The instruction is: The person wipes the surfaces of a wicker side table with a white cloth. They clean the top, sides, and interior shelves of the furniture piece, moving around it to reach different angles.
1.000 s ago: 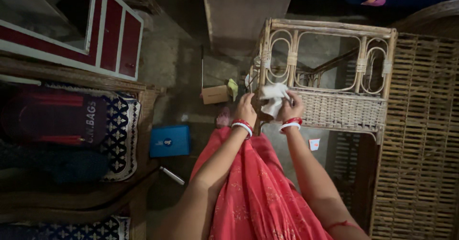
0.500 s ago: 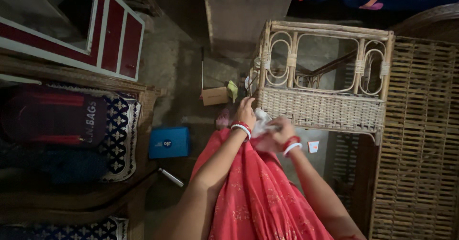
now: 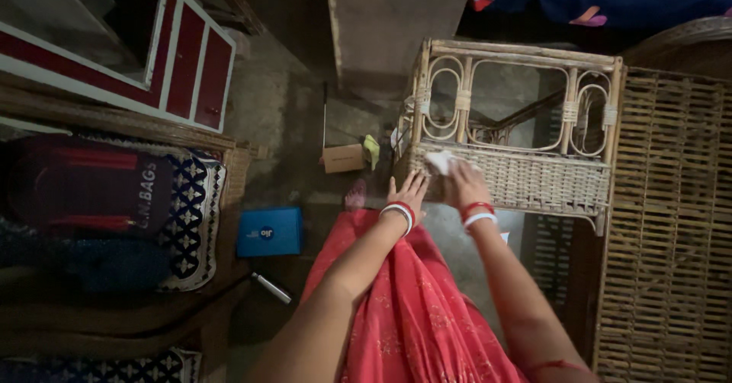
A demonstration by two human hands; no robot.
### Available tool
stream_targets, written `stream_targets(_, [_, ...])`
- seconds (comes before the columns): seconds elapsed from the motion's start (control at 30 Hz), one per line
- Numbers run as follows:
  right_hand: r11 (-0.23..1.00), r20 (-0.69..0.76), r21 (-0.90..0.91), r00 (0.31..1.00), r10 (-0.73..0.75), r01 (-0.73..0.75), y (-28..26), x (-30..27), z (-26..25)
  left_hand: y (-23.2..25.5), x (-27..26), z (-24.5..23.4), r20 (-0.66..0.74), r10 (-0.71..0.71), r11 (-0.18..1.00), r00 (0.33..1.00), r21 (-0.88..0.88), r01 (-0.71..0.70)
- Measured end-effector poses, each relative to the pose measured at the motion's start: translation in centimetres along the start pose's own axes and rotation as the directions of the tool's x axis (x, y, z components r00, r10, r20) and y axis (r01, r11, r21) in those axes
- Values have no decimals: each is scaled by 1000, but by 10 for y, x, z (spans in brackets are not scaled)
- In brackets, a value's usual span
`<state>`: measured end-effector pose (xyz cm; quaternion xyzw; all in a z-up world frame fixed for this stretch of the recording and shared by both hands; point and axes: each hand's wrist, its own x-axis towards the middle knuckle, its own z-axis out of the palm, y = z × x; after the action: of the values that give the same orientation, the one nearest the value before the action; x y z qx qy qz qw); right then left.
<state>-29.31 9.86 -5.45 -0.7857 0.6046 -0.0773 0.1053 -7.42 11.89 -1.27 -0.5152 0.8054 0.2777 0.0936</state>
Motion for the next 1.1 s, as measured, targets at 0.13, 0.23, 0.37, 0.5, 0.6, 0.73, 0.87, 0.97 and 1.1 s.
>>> stream_targets(0.13, [976,-85,105,976,201,-192,57,-40,-48,3,7,6,18,-17,1000,1000,6,16])
stream_targets(0.23, [890,-171,120,874,455,-440,72,-57,-68,4,5,0,63,-29,999,998,15,29])
stream_targets(0.37, [811,-216,133,781,585,-570,56,-35,-51,4,10,1,76,-28,999,997,19,27])
stream_targets(0.5, [914,-84,209,924,372,-349,-2,2,-5,9,23,8,63,-43,997,997,68,39])
stream_targets(0.6, [982,-25,181,998,56,-50,-27,32,18,18,28,12,82,-55,998,995,49,51])
stream_targets(0.73, [992,19,120,999,-46,43,-14,37,12,26,37,5,-14,-5,999,1000,-43,5])
stream_targets(0.87, [989,-65,95,990,122,-115,48,-2,-26,32,37,-6,-77,59,992,995,-106,-67])
stream_targets(0.97, [939,-197,115,919,341,-324,89,-39,-59,42,38,-17,-8,41,989,999,-138,-42])
stream_targets(1.1, [751,-267,222,702,661,-622,115,-73,-73,55,41,-18,-36,31,991,999,-132,-35])
